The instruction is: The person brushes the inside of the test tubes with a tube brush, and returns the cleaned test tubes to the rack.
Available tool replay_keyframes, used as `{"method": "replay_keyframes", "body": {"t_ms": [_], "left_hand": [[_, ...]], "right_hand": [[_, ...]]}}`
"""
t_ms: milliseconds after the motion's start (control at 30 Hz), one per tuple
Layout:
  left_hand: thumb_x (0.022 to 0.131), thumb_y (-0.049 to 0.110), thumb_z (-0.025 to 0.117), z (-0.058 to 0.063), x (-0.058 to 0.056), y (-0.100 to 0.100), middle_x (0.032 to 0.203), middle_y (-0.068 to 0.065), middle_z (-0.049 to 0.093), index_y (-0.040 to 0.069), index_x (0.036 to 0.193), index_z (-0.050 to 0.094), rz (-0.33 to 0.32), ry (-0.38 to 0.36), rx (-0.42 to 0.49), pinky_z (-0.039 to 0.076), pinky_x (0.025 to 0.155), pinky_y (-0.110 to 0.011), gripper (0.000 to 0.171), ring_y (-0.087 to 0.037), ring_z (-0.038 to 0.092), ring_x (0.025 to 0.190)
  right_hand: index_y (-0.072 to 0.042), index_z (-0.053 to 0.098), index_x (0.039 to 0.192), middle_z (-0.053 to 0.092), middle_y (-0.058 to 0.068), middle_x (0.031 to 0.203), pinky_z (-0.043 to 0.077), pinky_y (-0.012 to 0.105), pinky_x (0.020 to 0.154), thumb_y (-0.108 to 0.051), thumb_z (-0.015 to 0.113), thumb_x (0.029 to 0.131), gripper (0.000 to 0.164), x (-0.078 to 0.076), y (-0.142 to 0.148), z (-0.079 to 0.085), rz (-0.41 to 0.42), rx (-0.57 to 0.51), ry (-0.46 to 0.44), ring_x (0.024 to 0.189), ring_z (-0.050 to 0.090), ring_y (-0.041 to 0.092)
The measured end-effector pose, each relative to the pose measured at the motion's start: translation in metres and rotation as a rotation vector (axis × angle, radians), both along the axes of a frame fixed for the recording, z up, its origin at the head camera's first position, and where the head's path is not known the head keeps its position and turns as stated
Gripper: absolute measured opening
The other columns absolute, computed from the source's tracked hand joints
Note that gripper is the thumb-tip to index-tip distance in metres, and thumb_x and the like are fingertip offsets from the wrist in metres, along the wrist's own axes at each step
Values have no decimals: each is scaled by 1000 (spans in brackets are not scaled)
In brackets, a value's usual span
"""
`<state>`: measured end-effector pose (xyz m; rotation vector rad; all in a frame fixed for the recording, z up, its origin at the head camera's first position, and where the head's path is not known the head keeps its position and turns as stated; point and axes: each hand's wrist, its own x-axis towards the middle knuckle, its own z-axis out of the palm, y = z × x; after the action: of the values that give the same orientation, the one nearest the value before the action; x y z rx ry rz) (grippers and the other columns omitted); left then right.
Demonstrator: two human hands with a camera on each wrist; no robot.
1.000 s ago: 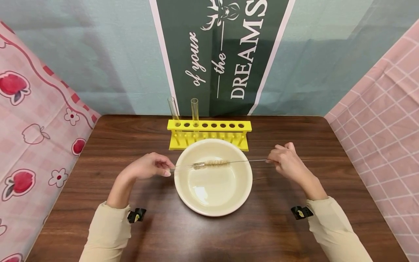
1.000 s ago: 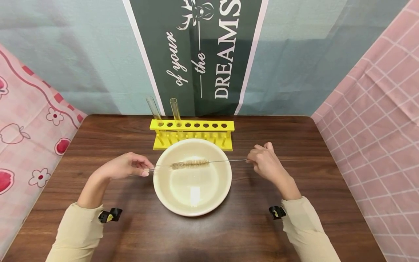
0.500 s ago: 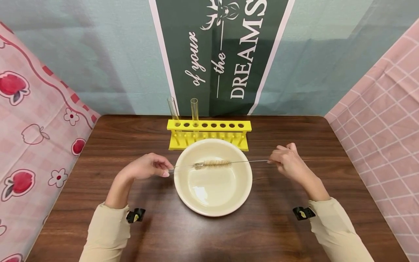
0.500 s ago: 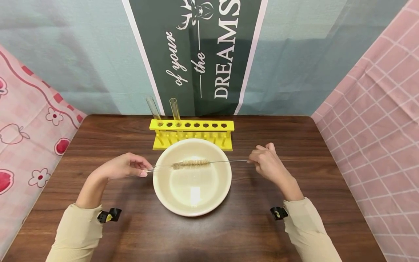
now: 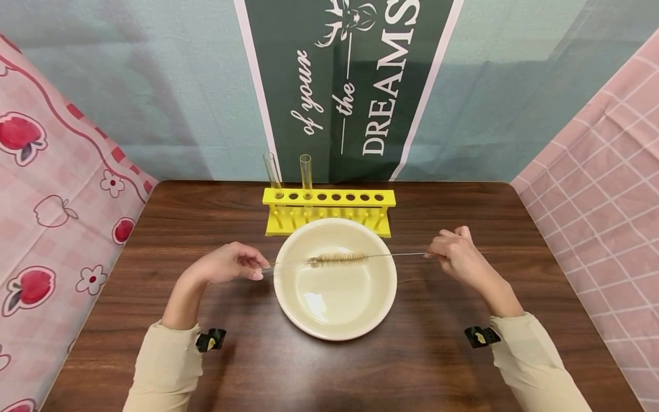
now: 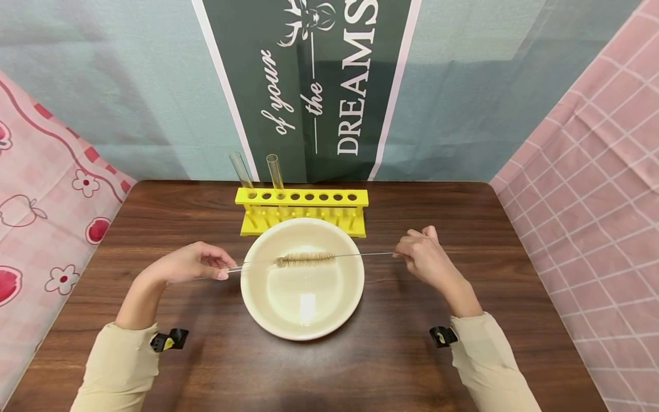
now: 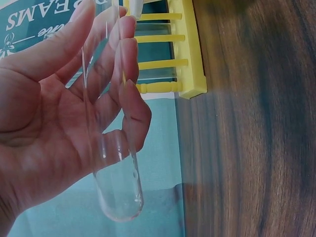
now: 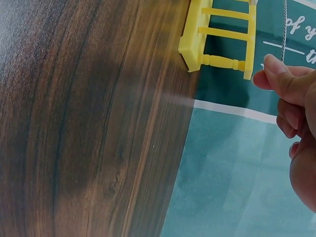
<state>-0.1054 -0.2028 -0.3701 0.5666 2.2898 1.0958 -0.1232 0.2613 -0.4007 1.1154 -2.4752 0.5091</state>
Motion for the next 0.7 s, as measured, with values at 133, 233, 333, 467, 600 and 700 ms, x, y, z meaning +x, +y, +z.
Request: {"method": "replay_keyframes", "body": {"t_ms": [133,233,333,467,600,700], "left_hand": [[81,12,69,1,2,-4,84,-3,63,1,95,66,12,9,-15,46,69,-32,18,-17,55,78],[81,10,68,1,3,-7,83,-3,62,1,94,66,25,8,-16,46,69,-32,16,-18,54,77],[81,10,68,1,3,-7,84,-3,62,1,95,66,31,-3,-4,46,69,-33,17,-19,54,78],[80,11,69,2,3,-4,85,-2,62,0,96,66,44,-11,-12,46,70,-33,20,-18,54,78],[80,10,69,2,2,-1,83,-2,62,1,95,66,44,8,-35,46,69,-32,18,-16,54,77],[79,10,70,3,2,1,83,-2,62,2,94,67,36,25,-40,46,68,-31,17,-16,55,77]], "right_hand": [[-14,64,63,58,-7,60,20,39,62,17,67,57,32,1,6,0,0,-15,5,58,43,10],[-15,63,62,58,-8,61,19,38,62,21,62,56,37,1,11,1,4,-33,1,58,45,10],[-15,63,63,59,-9,62,20,37,62,21,59,57,37,1,14,0,13,-36,-14,60,47,10],[-14,63,63,58,-9,62,21,38,62,20,57,57,35,1,14,0,25,-37,-17,60,48,12],[-13,63,63,58,-8,61,21,38,62,19,59,56,33,1,13,-1,37,-42,-19,60,48,12],[-13,63,63,58,-8,61,21,38,63,17,62,56,31,1,12,-1,44,-41,-22,60,47,11]]}}
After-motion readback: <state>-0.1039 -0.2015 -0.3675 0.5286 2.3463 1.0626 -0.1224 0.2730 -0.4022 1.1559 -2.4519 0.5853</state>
